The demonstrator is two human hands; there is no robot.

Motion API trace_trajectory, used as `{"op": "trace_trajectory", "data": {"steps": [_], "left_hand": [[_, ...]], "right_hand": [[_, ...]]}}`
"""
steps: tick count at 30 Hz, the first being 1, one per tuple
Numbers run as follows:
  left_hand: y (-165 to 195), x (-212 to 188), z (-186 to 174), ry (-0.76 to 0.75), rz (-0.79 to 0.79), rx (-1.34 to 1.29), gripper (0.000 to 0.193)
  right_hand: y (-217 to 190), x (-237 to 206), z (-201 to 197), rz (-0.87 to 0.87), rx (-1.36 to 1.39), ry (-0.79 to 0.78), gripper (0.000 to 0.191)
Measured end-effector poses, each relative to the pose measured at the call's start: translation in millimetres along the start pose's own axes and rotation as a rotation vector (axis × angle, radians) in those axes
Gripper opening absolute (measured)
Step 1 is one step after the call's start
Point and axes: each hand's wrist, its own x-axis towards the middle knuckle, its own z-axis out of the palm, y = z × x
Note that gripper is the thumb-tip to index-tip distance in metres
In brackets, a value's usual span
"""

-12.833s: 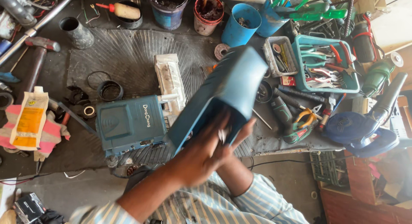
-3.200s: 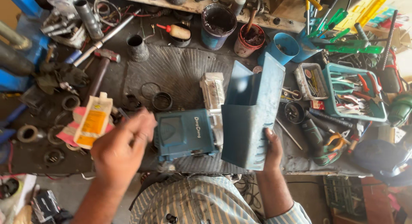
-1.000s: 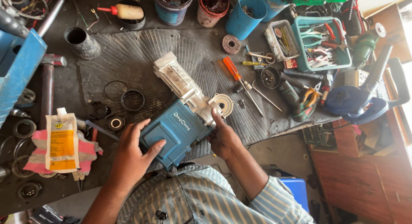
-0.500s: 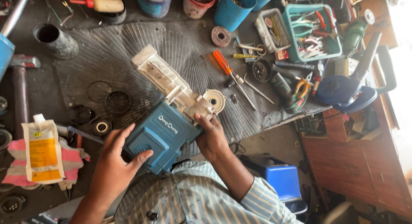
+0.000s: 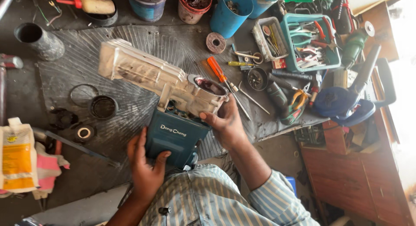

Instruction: The person removes the blue plastic cover from a benchtop drilling machine and sets the cover aside. They hold the aluminum motor housing, apply grease from a container into its open end with a finger, wipe parts with a pink cloth, and later handle a rotary tool at a side table before returning to the machine on the bench.

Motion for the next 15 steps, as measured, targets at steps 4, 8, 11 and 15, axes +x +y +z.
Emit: {"op": "trace_trajectory", "data": {"steps": [4, 8, 11, 15], "left_hand": [[-2, -5, 32, 0.052, 0.097, 0.148, 0.086], [11, -5, 49, 0.102, 0.155, 0.238, 0.09], [15, -9, 41, 0.069, 0.13, 0.322, 0.089], [-3, -21, 17, -0.065, -0.02, 0.392, 0.078]], "right_hand": [[-14, -1, -35, -0.035, -0.316, -0.069, 0.11], [-18, -5, -60, -0.155, -0.464, -0.227, 0.111], [-16, -18, -63, -0.129, -0.436, -0.312, 0.111], [-16, -33, -59, -0.161, -0.52, -0.388, 0.111]]}}
